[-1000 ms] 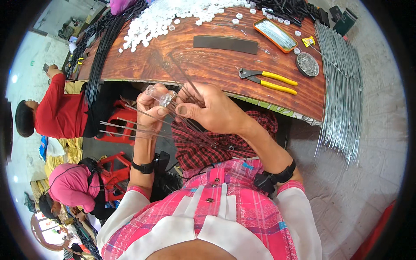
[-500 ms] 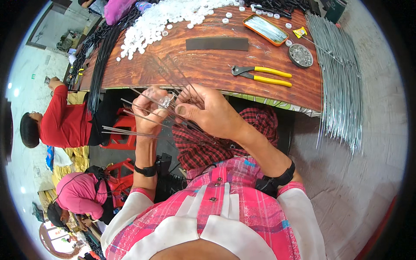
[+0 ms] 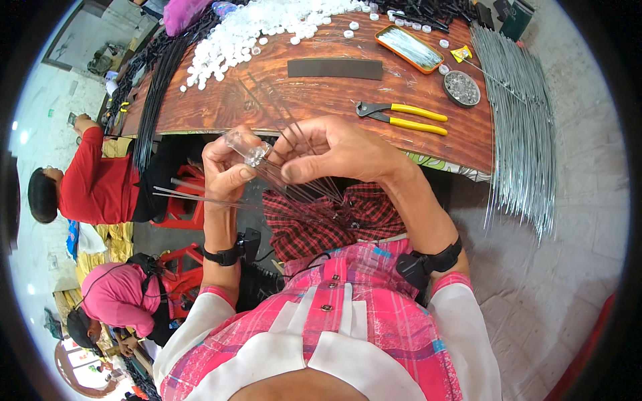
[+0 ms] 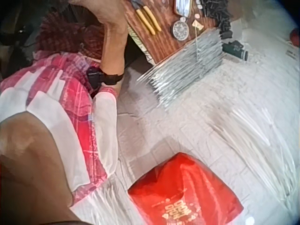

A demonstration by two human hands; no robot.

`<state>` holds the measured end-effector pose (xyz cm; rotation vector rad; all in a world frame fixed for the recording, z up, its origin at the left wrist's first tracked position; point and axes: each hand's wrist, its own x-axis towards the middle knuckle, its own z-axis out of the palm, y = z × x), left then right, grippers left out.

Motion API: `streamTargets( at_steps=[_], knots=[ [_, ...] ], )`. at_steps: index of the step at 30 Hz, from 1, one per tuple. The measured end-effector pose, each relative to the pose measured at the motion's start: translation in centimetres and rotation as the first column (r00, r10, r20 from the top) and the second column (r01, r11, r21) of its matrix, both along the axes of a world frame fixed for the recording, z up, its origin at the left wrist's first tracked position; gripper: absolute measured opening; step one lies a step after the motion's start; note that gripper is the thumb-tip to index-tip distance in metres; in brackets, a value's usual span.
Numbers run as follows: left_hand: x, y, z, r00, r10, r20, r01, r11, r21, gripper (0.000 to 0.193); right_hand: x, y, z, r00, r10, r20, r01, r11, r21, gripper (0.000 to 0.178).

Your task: Manually assemble umbrella frame components using pliers and metal wires.

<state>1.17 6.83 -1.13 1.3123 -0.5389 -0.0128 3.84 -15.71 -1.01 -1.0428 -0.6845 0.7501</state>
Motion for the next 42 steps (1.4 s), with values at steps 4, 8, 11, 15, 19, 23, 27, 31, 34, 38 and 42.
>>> streamTargets(
  at_steps=[4, 8, 11, 15, 19, 23, 27, 31, 34, 38, 42],
  knots=[
    [0.0, 0.1, -0.3, 0.998, -0.048, -0.052, 0.047, 0.999, -0.019, 0.04, 1.4, -0.6, -1.1, 0.986, 0.161, 0.034, -0.164, 0.981, 0.107, 0.044],
    [0.1, -0.3, -0.4, 0.992, 0.013, -0.129, -0.017, 0.999, -0.035, 0.038, 1.6, -0.2, -0.9, 0.994, 0.083, -0.078, -0.084, 0.996, -0.011, 0.042],
    [0.1, -0.7, -0.1, 0.983, 0.065, -0.169, -0.068, 0.998, -0.013, 0.039, 1.7, 0.2, -0.5, 1.0, 0.001, -0.01, -0.002, 0.997, -0.082, 0.033],
    [0.2, -0.9, -0.3, 0.957, 0.151, -0.249, -0.161, 0.987, -0.018, 0.043, 1.3, 0.9, -0.8, 0.973, -0.194, 0.123, 0.211, 0.967, -0.144, 0.022],
    [0.3, -1.1, -0.5, 0.961, 0.145, -0.236, -0.152, 0.988, -0.013, 0.041, 1.4, 0.5, -0.7, 0.971, -0.181, 0.155, 0.204, 0.967, -0.15, 0.021],
    [0.5, -0.4, -0.8, 0.981, 0.065, -0.181, -0.072, 0.997, -0.034, 0.039, 2.1, 0.6, -0.4, 0.991, -0.084, 0.108, 0.095, 0.991, -0.098, 0.02],
    [1.1, 0.9, -2.2, 0.977, -0.098, -0.189, 0.075, 0.99, -0.122, 0.044, 2.0, 0.3, 0.0, 0.975, -0.027, 0.22, 0.049, 0.994, -0.095, 0.021],
    [1.0, 1.3, -2.6, 0.982, -0.095, -0.163, 0.077, 0.99, -0.115, 0.046, 1.5, 0.6, 0.1, 0.986, -0.029, 0.161, 0.054, 0.987, -0.153, 0.018],
    [0.9, 0.6, -1.5, 0.986, -0.052, -0.158, 0.044, 0.998, -0.053, 0.042, 1.5, 0.6, -0.1, 0.989, -0.045, 0.14, 0.071, 0.98, -0.184, 0.015],
    [0.8, 0.0, -1.3, 0.977, 0.05, -0.205, -0.06, 0.997, -0.04, 0.043, 1.2, 0.9, 0.5, 0.995, -0.01, 0.103, 0.028, 0.985, -0.173, 0.011],
    [1.3, 0.9, -2.4, 0.994, -0.073, -0.08, 0.071, 0.997, -0.027, 0.023, 0.9, 0.9, 1.3, 0.99, 0.05, 0.129, -0.022, 0.976, -0.215, 0.009]
  ],
)
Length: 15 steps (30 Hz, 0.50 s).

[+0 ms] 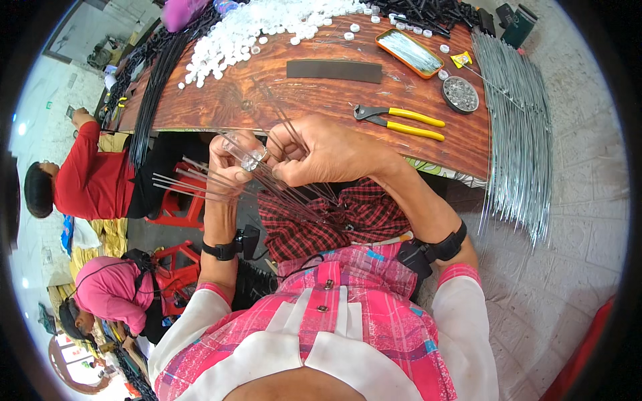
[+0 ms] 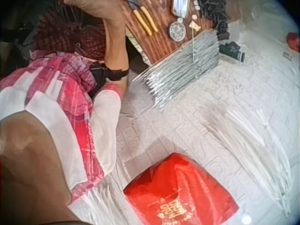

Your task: Manually assemble umbrella frame components using pliers and metal wires.

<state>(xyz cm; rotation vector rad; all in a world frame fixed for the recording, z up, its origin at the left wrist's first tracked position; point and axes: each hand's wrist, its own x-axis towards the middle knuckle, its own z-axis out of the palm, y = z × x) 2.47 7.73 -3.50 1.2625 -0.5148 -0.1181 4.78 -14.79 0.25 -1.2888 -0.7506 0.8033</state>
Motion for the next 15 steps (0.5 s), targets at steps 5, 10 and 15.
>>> streamTargets(
  at_steps=[5, 10, 15],
  knots=[
    [-0.3, -0.9, 1.1, 0.996, -0.053, 0.078, 0.056, 0.997, -0.046, 0.02, -0.4, 0.2, 0.2, 1.0, -0.01, -0.021, 0.011, 1.0, 0.025, 0.011],
    [-1.4, -2.3, 1.9, 0.97, 0.242, -0.018, -0.242, 0.97, 0.004, 0.023, -0.6, 0.6, -1.8, 0.978, -0.208, 0.01, 0.208, 0.977, 0.043, 0.011],
    [-1.9, -1.7, 1.4, 0.96, 0.281, 0.004, -0.28, 0.959, 0.046, 0.031, -0.6, 0.8, -1.8, 0.967, -0.254, 0.025, 0.253, 0.967, 0.036, 0.012]
  ],
)
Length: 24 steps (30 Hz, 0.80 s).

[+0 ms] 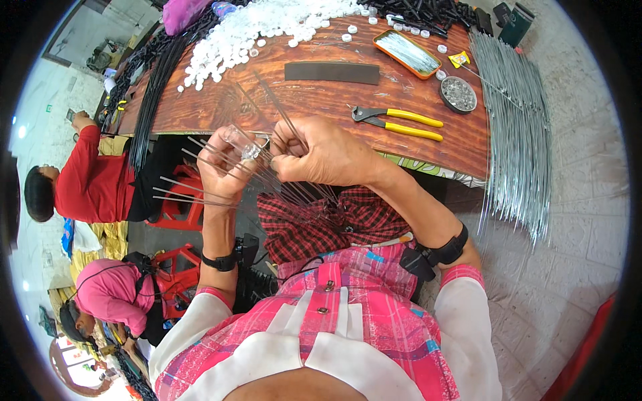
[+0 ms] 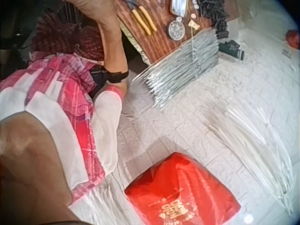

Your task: Manually assemble umbrella frame components using pliers and metal wires.

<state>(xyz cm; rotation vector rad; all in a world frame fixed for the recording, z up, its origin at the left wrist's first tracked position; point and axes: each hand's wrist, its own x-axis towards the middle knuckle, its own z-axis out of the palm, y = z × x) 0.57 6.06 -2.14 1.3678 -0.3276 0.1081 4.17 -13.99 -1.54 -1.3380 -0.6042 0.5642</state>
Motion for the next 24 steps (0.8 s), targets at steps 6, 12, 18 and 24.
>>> streamTargets(
  at_steps=[6, 12, 18, 24],
  knots=[
    [0.0, -1.0, 0.7, 1.0, 0.009, -0.005, -0.009, 1.0, -0.02, 0.022, -0.1, 0.4, 0.4, 0.998, -0.01, 0.055, 0.012, 1.0, -0.028, 0.011],
    [-0.2, -0.9, 1.3, 0.995, 0.094, 0.018, -0.094, 0.996, -0.009, 0.024, 0.2, 0.8, -0.9, 0.998, -0.06, 0.034, 0.055, 0.99, 0.13, 0.011],
    [0.0, 0.1, 0.1, 0.997, -0.06, -0.038, 0.053, 0.987, -0.151, 0.031, -0.5, 1.1, -0.8, 0.998, -0.064, 0.019, 0.062, 0.993, 0.101, 0.011],
    [-0.2, 0.7, 0.6, 1.0, -0.008, -0.008, 0.008, 1.0, 0.003, 0.032, -1.2, 1.1, -1.2, 0.991, -0.131, 0.034, 0.126, 0.985, 0.119, 0.011]
  ],
)
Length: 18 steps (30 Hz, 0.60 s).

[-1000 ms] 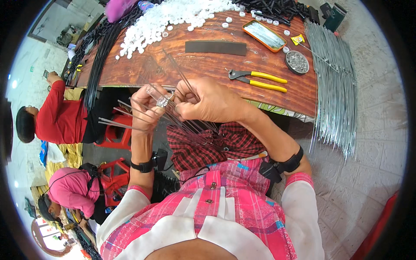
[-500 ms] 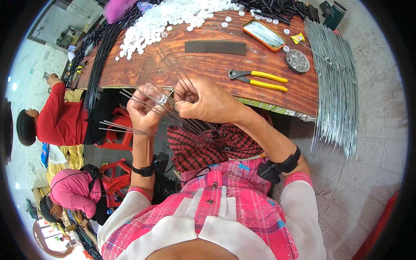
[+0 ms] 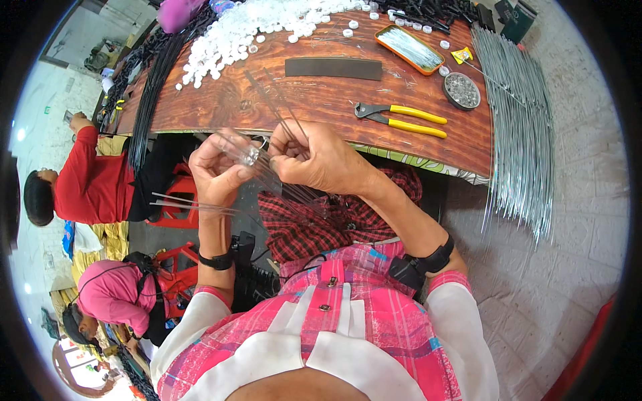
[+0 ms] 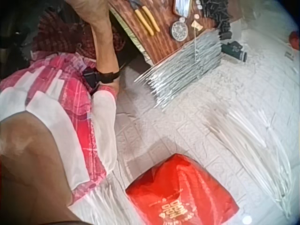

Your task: Manually assemble umbrella frame components using pliers and metal wires.

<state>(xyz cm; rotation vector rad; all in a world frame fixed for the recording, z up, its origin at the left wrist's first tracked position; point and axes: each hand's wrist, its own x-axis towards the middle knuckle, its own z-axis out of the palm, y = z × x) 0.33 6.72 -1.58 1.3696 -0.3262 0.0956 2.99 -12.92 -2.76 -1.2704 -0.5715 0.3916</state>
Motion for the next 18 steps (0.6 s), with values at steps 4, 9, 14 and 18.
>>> streamTargets(
  at_steps=[4, 9, 14, 18],
  knots=[
    [0.6, 1.0, -1.2, 0.985, -0.127, 0.118, 0.133, 0.99, -0.041, 0.026, -0.1, 0.0, -0.3, 0.996, 0.087, -0.031, -0.086, 0.996, 0.035, 0.01],
    [1.0, 1.0, -0.3, 0.987, -0.16, -0.016, 0.16, 0.987, 0.005, 0.035, -0.6, 0.3, 0.0, 0.99, 0.002, -0.139, 0.009, 0.997, 0.081, 0.013],
    [1.6, 0.8, 0.0, 0.982, -0.191, -0.011, 0.191, 0.982, -0.014, 0.037, -0.4, -0.2, -0.4, 0.986, 0.036, -0.161, -0.022, 0.996, 0.086, 0.014],
    [1.8, 1.2, -0.2, 0.984, -0.167, -0.059, 0.169, 0.985, 0.028, 0.04, -0.1, -0.5, 0.2, 0.99, 0.063, -0.126, -0.053, 0.995, 0.08, 0.016]
  ],
)
